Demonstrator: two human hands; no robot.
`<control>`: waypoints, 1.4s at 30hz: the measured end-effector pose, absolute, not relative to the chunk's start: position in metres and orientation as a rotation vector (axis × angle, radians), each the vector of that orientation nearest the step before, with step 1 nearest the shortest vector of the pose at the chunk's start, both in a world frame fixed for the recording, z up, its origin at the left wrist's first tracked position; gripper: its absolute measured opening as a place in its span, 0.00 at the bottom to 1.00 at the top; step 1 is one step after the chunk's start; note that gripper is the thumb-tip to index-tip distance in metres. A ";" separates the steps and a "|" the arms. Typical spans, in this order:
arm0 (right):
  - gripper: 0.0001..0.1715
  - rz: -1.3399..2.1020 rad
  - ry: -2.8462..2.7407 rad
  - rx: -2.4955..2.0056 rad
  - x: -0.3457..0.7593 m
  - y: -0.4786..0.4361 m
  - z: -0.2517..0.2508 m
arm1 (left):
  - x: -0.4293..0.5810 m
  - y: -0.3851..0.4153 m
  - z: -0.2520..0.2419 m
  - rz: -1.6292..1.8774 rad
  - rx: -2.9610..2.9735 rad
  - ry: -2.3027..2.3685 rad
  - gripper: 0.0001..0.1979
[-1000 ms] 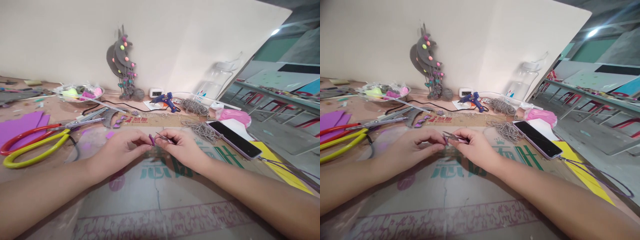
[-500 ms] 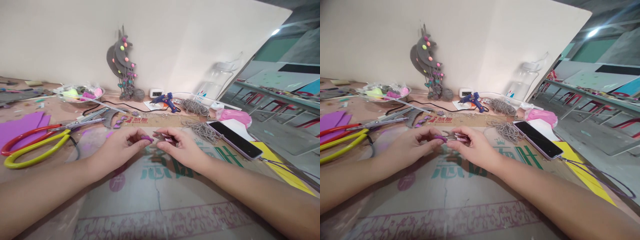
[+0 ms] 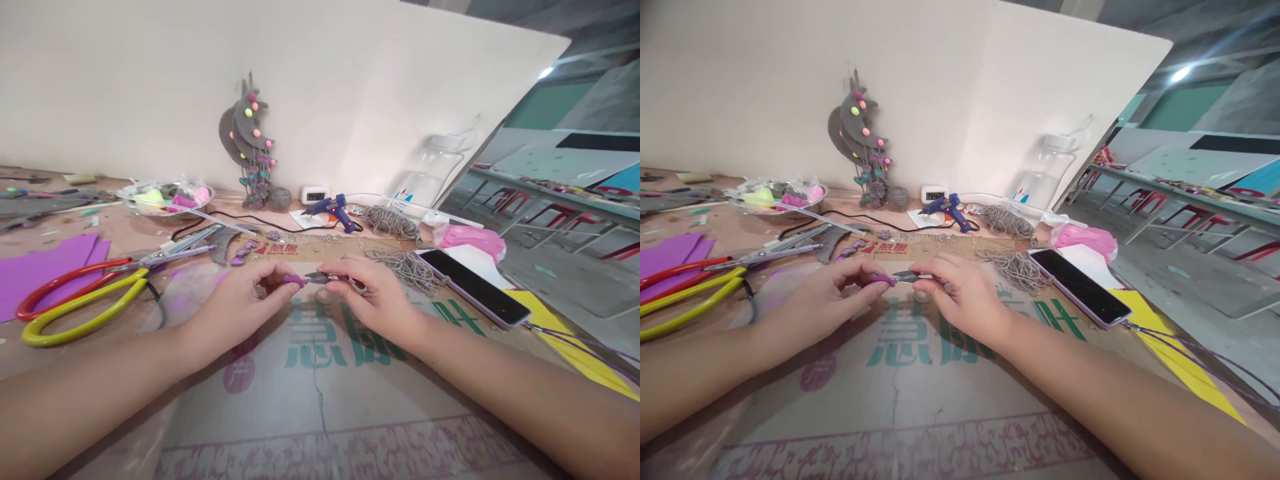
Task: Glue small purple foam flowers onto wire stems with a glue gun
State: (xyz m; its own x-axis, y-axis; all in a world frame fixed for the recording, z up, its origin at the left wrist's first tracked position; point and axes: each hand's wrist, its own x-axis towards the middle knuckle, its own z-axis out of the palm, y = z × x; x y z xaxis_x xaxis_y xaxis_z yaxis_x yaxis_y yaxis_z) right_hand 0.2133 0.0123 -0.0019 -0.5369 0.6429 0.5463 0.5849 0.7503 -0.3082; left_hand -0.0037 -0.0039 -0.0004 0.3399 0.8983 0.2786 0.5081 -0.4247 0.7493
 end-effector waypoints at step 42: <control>0.11 0.226 -2.229 -0.947 0.212 0.012 -0.004 | -0.005 0.000 -0.003 0.904 1.938 1.209 0.11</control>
State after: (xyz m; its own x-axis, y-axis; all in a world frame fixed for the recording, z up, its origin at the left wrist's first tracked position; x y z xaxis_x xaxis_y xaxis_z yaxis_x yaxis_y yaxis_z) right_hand 0.2115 0.0122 -0.0037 -0.4920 0.6883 0.5331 0.5671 0.7180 -0.4037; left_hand -0.0047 -0.0005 -0.0030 0.3299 0.9217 0.2039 0.4558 -0.3447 0.8206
